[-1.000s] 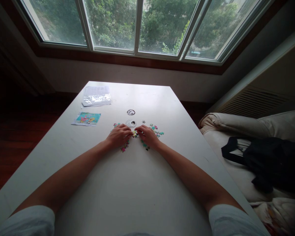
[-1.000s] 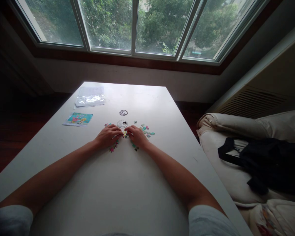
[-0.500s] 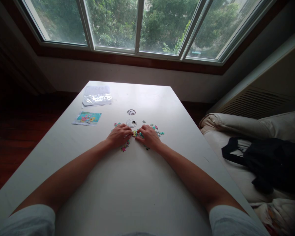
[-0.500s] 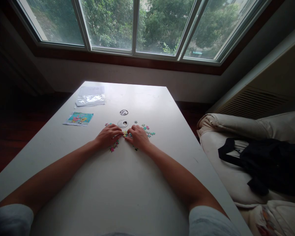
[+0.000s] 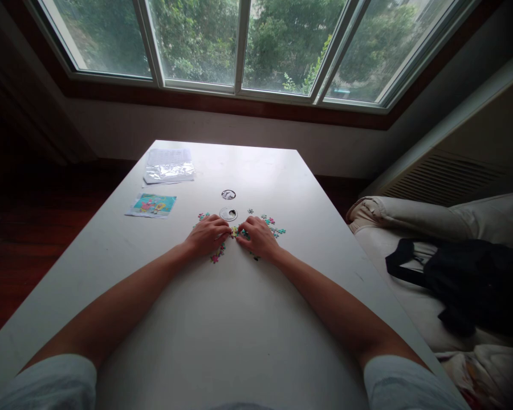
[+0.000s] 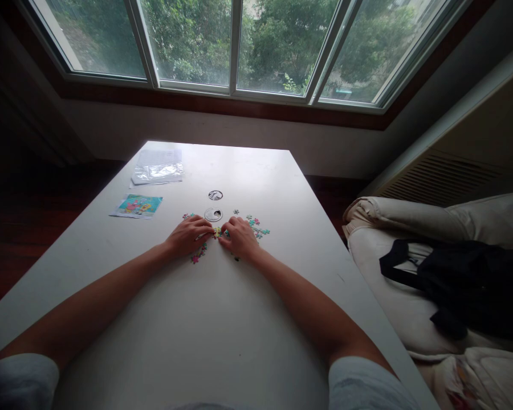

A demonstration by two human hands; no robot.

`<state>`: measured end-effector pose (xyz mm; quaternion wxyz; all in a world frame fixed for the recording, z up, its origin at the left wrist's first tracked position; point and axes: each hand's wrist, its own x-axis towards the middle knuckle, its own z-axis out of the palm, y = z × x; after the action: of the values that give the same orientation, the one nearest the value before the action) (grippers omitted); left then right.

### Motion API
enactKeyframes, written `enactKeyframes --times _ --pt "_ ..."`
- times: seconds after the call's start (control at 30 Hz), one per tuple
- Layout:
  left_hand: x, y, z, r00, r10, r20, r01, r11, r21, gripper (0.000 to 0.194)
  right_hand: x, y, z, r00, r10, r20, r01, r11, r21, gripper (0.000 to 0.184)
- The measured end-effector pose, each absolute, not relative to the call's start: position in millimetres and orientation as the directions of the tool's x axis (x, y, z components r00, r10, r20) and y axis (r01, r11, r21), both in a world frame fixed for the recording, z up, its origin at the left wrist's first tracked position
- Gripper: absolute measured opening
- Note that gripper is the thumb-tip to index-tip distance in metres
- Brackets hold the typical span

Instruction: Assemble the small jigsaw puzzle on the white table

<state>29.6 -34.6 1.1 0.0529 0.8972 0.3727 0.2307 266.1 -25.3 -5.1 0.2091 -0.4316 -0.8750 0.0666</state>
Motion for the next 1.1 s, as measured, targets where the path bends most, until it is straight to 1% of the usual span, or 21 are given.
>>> enactKeyframes --times 0.23,0.37,0.43,0.63,0.77,0.93,1.1 --pt "28.0 -34.7 -0.2 0.596 0.7 0.392 0.638 -0.71 0.298 0.025 265.2 -26.8 -3.9 -0.558 0.774 0.299 0.704 0.633 -0.322 0.018" --pt "26.5 -34.4 -0.9 0.585 0.712 0.389 0.637 -0.7 0.322 0.026 265.8 -28.7 0.0 -0.576 0.756 0.31 0.682 0.654 -0.326 0.013" --pt "26.1 -34.1 -1.1 0.579 0.719 0.385 0.642 -0.693 0.329 0.026 266.3 -29.1 0.6 -0.575 0.758 0.308 0.686 0.652 -0.323 0.015" --pt "25.9 -32.9 -2.8 0.577 0.717 0.391 0.638 -0.695 0.333 0.026 265.9 -27.8 -3.0 -0.545 0.781 0.305 0.717 0.623 -0.313 0.015" --pt "25.7 -32.8 -2.6 0.587 0.705 0.397 0.619 -0.707 0.342 0.025 266.2 -25.8 -4.2 -0.524 0.797 0.3 0.738 0.601 -0.306 0.01" --pt "25.8 -33.1 0.4 0.6 0.698 0.391 0.613 -0.715 0.337 0.024 265.6 -26.0 -4.4 -0.518 0.797 0.312 0.726 0.602 -0.333 0.005" --pt "25.7 -33.2 0.4 0.595 0.705 0.386 0.619 -0.708 0.34 0.024 262.2 -29.1 -5.5 -0.523 0.786 0.329 0.714 0.615 -0.335 0.005"
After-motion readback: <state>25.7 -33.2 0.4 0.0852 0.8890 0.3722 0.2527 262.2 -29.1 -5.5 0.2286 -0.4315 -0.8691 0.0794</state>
